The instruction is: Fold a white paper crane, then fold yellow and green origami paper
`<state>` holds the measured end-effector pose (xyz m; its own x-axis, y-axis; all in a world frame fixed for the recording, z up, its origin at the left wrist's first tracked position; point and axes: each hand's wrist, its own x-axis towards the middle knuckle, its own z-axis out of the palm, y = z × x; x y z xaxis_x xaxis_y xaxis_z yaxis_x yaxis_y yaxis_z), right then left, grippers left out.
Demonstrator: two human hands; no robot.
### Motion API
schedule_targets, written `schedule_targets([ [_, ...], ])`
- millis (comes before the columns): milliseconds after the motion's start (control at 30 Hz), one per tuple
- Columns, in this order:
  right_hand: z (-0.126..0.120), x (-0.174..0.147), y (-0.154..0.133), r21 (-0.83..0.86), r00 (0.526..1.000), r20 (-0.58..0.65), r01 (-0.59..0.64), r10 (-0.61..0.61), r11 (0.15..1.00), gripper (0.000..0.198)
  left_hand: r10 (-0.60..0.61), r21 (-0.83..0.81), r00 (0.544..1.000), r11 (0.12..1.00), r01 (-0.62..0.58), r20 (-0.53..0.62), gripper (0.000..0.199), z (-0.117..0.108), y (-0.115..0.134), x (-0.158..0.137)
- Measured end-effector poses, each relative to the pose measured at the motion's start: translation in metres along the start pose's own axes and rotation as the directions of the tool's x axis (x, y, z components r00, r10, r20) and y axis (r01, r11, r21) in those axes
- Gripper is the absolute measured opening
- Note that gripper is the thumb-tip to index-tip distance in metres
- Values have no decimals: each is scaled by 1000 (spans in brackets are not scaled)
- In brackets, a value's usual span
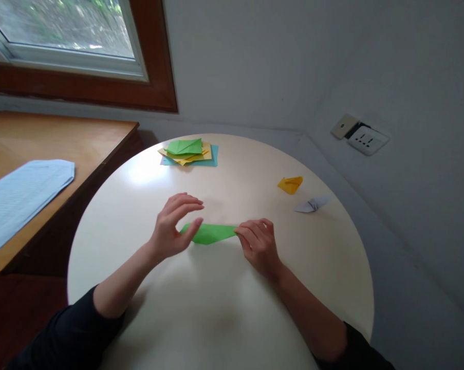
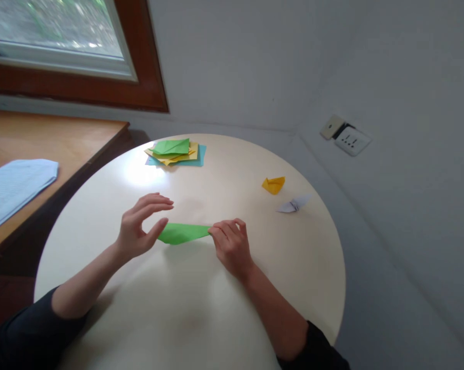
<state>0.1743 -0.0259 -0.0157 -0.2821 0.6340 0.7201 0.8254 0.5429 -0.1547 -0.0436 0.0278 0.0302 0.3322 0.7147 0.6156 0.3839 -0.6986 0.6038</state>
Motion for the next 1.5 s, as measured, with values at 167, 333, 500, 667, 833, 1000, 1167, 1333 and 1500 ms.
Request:
schedule_targets([
  [167,1,-2,0,-80,997,73,24,-18,997,21,122,203,935,959,-197,333,31,15,13,-10],
  [333,6,-6,2,-108,986,145,95,-79,990,23,37,305,848,924,-231,529,22,41,11,-26],
  [500,7,-6,4,-45,977,203,68,-58,997,20,-74,397,839,901,-176,539,18,49,9,-30],
  [667,4,-7,5,13,967,254,-4,0,1000,15,-77,404,844,898,-172,531,24,47,6,-30],
  [833,5,-10,8,91,969,241,-73,49,993,11,-121,436,836,887,-151,535,26,46,4,-28],
  [1000,7,-11,13,164,948,268,-220,171,962,10,-196,471,789,872,-131,582,22,44,8,-18],
  [1167,7,-4,14,199,867,370,-426,335,882,12,-279,449,753,893,-25,596,27,42,8,-4],
  [1333,9,2,13,190,828,388,-501,404,844,13,-340,412,706,908,75,621,24,44,0,9],
  [1500,8,2,14,191,804,363,-559,471,807,13,-352,405,672,911,84,652,23,44,-8,16],
])
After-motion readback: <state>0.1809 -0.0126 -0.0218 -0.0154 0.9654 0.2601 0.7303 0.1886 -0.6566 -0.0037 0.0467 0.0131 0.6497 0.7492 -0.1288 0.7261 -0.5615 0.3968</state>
